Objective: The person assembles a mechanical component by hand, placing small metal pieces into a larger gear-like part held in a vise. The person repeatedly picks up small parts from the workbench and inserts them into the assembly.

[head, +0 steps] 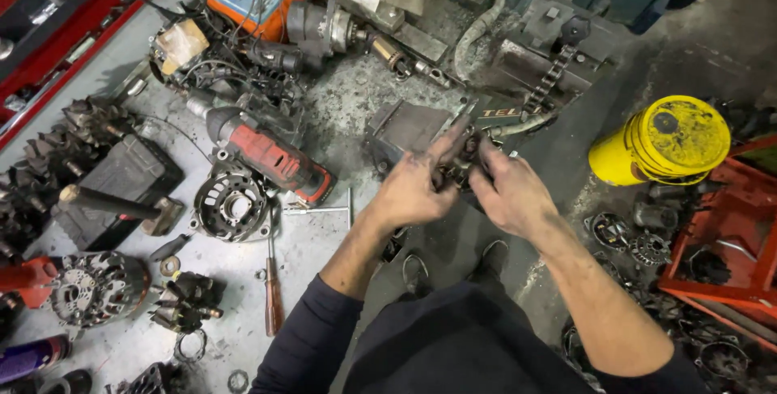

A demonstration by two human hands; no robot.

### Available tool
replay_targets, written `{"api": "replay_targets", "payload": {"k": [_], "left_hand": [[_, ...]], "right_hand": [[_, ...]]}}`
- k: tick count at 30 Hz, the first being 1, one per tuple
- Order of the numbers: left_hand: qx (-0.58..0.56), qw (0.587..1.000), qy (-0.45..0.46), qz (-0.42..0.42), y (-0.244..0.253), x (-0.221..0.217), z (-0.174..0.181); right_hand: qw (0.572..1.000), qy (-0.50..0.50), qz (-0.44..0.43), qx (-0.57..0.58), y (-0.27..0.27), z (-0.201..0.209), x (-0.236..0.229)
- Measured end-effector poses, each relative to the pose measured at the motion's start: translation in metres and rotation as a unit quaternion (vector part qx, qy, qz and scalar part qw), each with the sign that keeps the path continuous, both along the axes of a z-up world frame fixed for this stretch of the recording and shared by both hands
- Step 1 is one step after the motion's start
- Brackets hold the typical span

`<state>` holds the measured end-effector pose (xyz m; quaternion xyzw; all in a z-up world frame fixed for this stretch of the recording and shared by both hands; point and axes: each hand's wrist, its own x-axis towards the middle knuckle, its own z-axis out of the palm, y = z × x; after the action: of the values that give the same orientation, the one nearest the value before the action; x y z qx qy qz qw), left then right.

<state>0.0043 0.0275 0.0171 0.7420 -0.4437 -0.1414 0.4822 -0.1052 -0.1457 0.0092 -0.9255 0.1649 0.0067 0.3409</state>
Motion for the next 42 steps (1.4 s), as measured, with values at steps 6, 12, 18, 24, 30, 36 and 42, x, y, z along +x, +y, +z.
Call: {"api": "replay_targets", "payload": {"k": [6, 12, 18, 24, 30, 36, 42], "left_hand": [[-0.015, 0.990, 0.138, -0.032, 0.002, -0.002, 0.016], [-0.034, 0.987, 0.147, -0.053, 0.009, -0.004, -0.025], [-0.110, 0.969, 0.202, -0.085, 0.001, -0.002, -0.013], [-0.071, 0.994, 0.045, 0.063, -0.007, -0.018, -0.017], [-0.040, 0.960, 0.090, 0.262, 0.009, -0.043, 0.010], [-0.119, 0.985, -0.020, 0.123, 0.013, -0.076, 0.035], [-0.085, 0.991, -0.022, 0.104, 0.012, -0.069, 0.005]], "right_hand": [[0.999, 0.023, -0.041, -0.006, 0.015, 0.006, -0.005], [0.994, -0.102, 0.005, -0.046, 0.009, -0.020, -0.005], [0.992, 0.097, -0.063, -0.044, 0.017, 0.002, 0.005], [0.993, 0.064, -0.072, -0.063, 0.027, -0.003, -0.012], [0.992, 0.119, -0.021, -0.048, 0.030, 0.032, -0.032], [0.959, -0.243, -0.005, 0.147, 0.041, 0.025, -0.049], [0.937, -0.094, 0.055, 0.332, 0.010, 0.002, -0.057]]}}
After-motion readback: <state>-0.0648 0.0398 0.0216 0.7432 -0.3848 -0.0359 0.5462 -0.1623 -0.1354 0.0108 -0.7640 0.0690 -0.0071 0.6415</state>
